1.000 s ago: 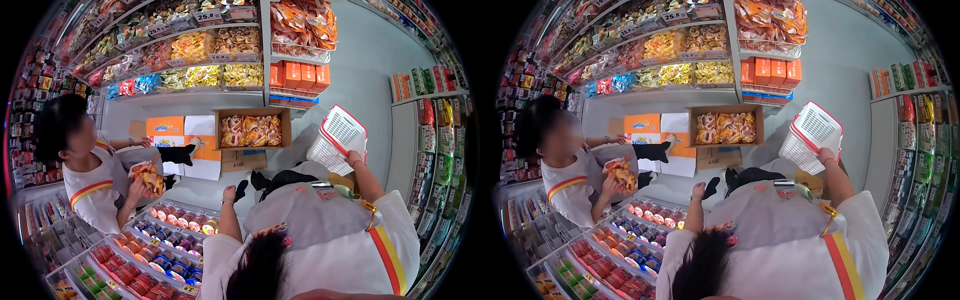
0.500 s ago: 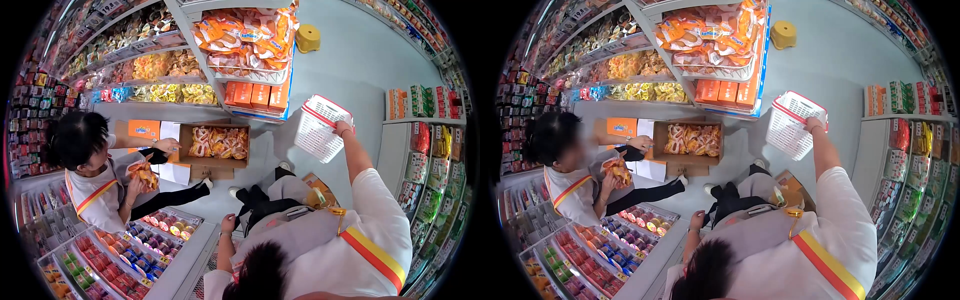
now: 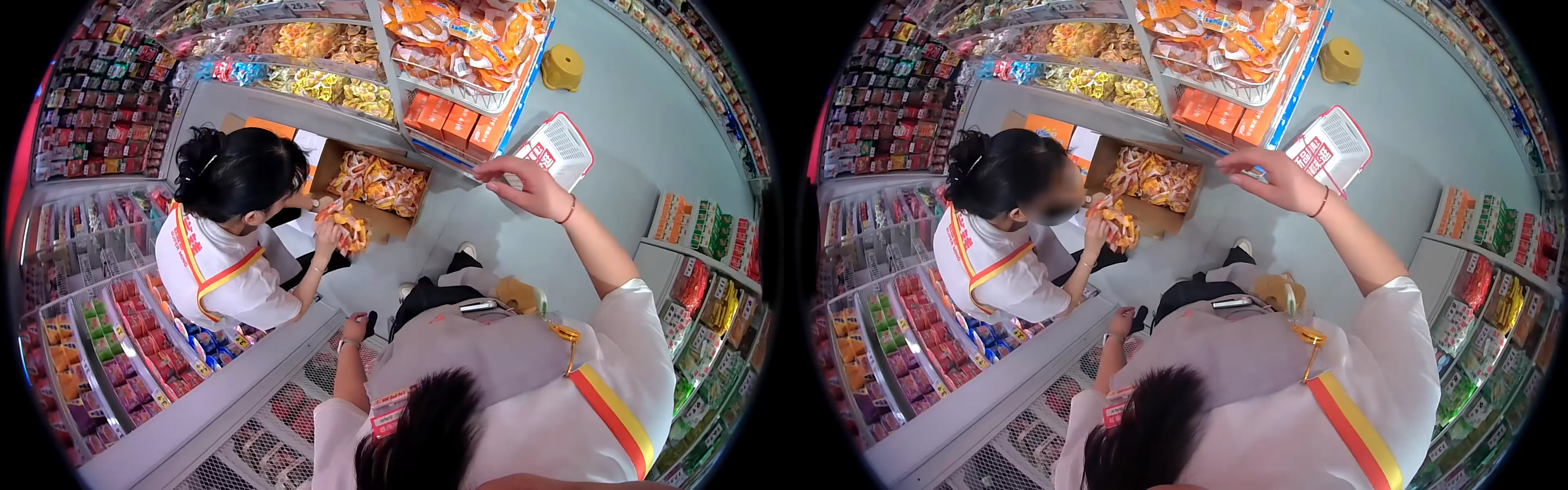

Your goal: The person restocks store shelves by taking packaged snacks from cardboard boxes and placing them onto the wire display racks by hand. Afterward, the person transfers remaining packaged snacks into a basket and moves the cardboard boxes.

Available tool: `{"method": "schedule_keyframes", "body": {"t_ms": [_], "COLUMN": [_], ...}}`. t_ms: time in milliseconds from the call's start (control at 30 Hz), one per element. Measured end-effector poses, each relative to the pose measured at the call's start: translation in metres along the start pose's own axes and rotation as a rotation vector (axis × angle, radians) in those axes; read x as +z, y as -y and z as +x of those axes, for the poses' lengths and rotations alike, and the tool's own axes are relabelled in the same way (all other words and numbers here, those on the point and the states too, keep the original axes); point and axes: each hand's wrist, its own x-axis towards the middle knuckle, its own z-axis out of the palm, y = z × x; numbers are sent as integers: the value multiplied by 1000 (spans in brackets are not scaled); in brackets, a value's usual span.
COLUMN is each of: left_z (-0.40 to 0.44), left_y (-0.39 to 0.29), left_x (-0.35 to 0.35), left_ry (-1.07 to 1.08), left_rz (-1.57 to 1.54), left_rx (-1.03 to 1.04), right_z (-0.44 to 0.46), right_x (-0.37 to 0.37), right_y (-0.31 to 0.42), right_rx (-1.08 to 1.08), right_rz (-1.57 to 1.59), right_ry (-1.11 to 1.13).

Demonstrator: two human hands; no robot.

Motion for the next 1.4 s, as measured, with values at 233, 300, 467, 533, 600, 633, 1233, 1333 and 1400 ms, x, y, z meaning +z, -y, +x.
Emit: {"method": "schedule_keyframes", "body": {"t_ms": [233,300,467,533,600,633,1233,1333,1400], "left_z": [31,25,44,63,96,125,77,35,25], "left_y": [26,-5,-82,-108,-106,-93,-84,-85,-71], "left_x": [39,34,12,5,17,30,62,76,90], "left_ry": [19,32,65,138,166,115,145,227,186], "left_rz": [40,62,27,1,86,191,190,237,277], "left_rx": [26,49,125,43,37,122,254,176,122], "right_z": [3,-1,-3,-3,-7,-9,-26,-36,-37], "right_x": [4,20,55,69,82,89,107,86,58], "right_y": [251,273,303,305,306,307,321,313,305], "right_rx": [-1158,-1242,-1290,-1270,-1233,-1213,-1072,-1181,-1300], "right_rz": [-156,-223,-375,-425,-473,-497,-721,-641,-594], "right_ry": [243,288,351,366,389,396,397,408,380]}}
